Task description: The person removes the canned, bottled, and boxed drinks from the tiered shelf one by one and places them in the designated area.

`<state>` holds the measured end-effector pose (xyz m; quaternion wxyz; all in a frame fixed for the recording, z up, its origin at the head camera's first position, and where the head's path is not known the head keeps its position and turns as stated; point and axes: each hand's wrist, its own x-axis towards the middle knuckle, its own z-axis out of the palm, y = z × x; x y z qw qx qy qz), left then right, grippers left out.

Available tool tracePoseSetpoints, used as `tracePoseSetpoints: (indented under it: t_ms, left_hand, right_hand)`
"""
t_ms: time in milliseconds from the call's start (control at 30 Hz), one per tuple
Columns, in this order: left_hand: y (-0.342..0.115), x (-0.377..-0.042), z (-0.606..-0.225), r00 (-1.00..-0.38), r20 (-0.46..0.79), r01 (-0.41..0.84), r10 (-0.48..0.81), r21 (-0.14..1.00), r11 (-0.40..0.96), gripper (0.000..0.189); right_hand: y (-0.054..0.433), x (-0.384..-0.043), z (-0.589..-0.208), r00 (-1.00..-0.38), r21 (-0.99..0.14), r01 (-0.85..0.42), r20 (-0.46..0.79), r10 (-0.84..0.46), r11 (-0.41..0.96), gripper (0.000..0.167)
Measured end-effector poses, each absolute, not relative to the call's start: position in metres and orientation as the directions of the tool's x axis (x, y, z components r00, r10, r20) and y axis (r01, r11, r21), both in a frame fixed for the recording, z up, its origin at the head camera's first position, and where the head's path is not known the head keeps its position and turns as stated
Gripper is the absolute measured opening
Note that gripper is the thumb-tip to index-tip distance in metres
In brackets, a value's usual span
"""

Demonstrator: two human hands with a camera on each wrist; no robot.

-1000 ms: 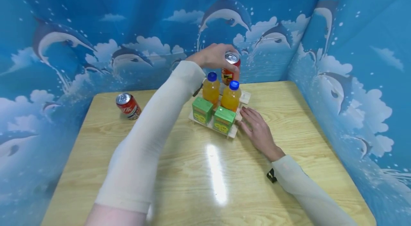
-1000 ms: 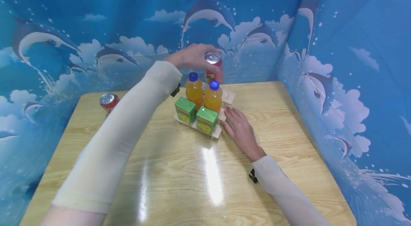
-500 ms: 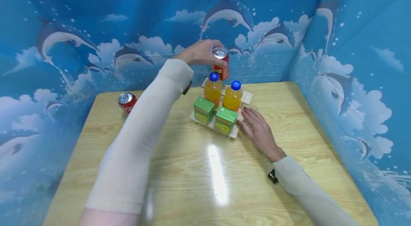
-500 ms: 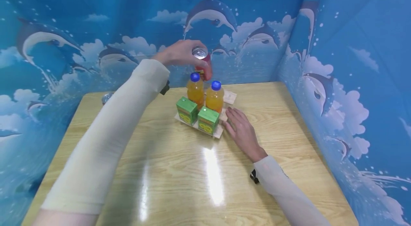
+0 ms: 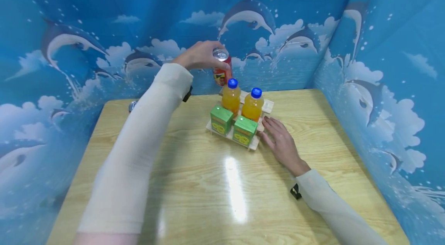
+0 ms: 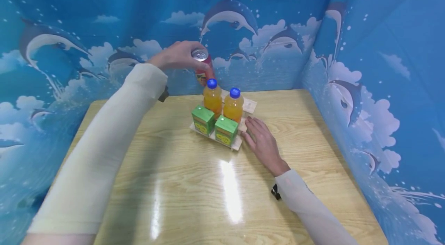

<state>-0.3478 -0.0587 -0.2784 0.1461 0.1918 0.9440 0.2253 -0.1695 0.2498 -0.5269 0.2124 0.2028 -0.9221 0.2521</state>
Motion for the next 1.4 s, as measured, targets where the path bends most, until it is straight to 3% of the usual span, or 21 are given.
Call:
tracePoseSetpoints:
  t_ms: [733, 1400]
  left_hand:
    - [-0.122, -0.352, -0.307, -0.886, -0.248, 0.242, 0.391, 0.473, 0.847, 0.096]
    - [-0.167, -0.34, -0.334, -0.905, -0.255, 0.174, 0.34, 0.508, 0.844, 0.095]
  right_hand:
    - [0.251, -0.171, -0.529, -0.826, -0.374, -0.486, 0.493, -0.274, 0.79, 0.051]
    - [0.252, -0.172, -0.53, -0.827, -0.386, -0.486, 0.494, -0.269, 0.784, 0.05]
